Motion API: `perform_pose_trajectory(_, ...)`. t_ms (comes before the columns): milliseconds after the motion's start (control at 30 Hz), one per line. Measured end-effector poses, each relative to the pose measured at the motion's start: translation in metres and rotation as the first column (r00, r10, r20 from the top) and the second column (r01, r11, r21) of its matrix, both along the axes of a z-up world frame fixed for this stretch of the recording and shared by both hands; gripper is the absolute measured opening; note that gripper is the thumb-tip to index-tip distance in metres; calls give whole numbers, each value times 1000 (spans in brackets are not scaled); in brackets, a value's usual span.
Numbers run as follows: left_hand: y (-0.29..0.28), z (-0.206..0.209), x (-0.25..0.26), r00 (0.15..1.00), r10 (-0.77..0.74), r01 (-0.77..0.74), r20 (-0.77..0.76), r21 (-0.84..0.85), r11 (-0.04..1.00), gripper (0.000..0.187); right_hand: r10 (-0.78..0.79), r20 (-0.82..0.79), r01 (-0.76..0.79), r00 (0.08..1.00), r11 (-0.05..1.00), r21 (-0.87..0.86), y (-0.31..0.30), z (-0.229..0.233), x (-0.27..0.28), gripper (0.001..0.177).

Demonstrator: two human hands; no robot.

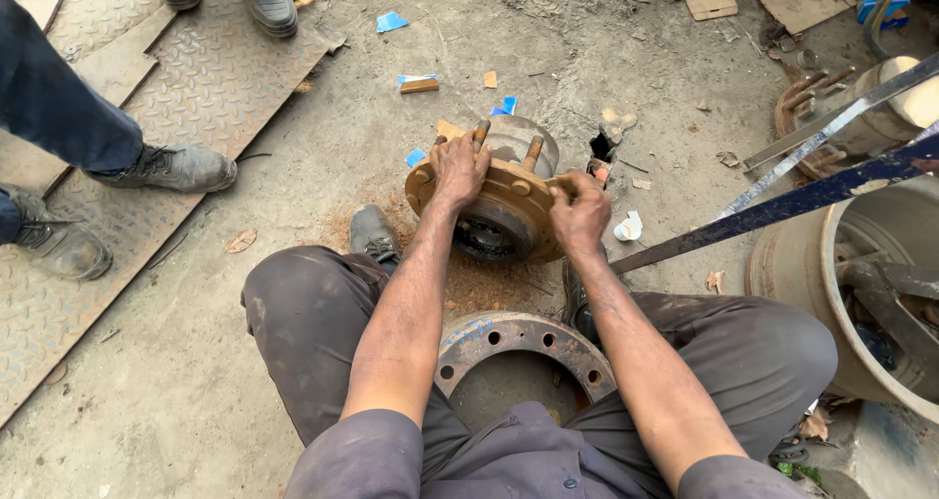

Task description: The person sits on the ground and scrubs a rusty metal wheel hub with a small abrasive block. They rotate the hub to clean different sections, producing metal shavings on the floor.

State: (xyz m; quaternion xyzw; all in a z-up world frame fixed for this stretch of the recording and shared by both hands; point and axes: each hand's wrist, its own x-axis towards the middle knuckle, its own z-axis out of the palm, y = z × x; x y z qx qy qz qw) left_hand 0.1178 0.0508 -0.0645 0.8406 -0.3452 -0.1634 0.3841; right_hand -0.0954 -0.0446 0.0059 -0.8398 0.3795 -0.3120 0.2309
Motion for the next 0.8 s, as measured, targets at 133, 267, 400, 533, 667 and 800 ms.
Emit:
perform_pose_trajectory(133, -12, -13, 3, 976, 29, -20, 214, -41, 999, 64, 144, -22, -145, 989, 972, -184, 5, 0, 30, 7)
perform_pose_trajectory(267, -3, -17, -7, 962, 42, -14, 270, -107, 994, 54, 183, -90, -201, 979, 938, -282, 3, 6, 49, 15)
perform_pose_trajectory(400, 19, 12, -18, 986, -51, 52, 157, -6, 999, 51, 128, -22, -130, 992, 969, -209, 1, 2, 17, 7)
perform_pose_trajectory(533, 24, 18, -24, 932, -64, 75, 357, -17, 997, 51, -33, 58, 22, 998, 982, 185, 3, 5, -13, 7)
perform_pose_trajectory(667, 17, 19, -25, 974, -80, 63, 212, 85, 994, 57, 53, -2, -53, 999, 998, 30, 12, 8, 16, 7)
perform_pose_trajectory(800, 16, 27, -23, 987, -60, 41, 149, 130, 991, 60, 119, -39, -125, 992, 955, -270, 3, 4, 43, 9)
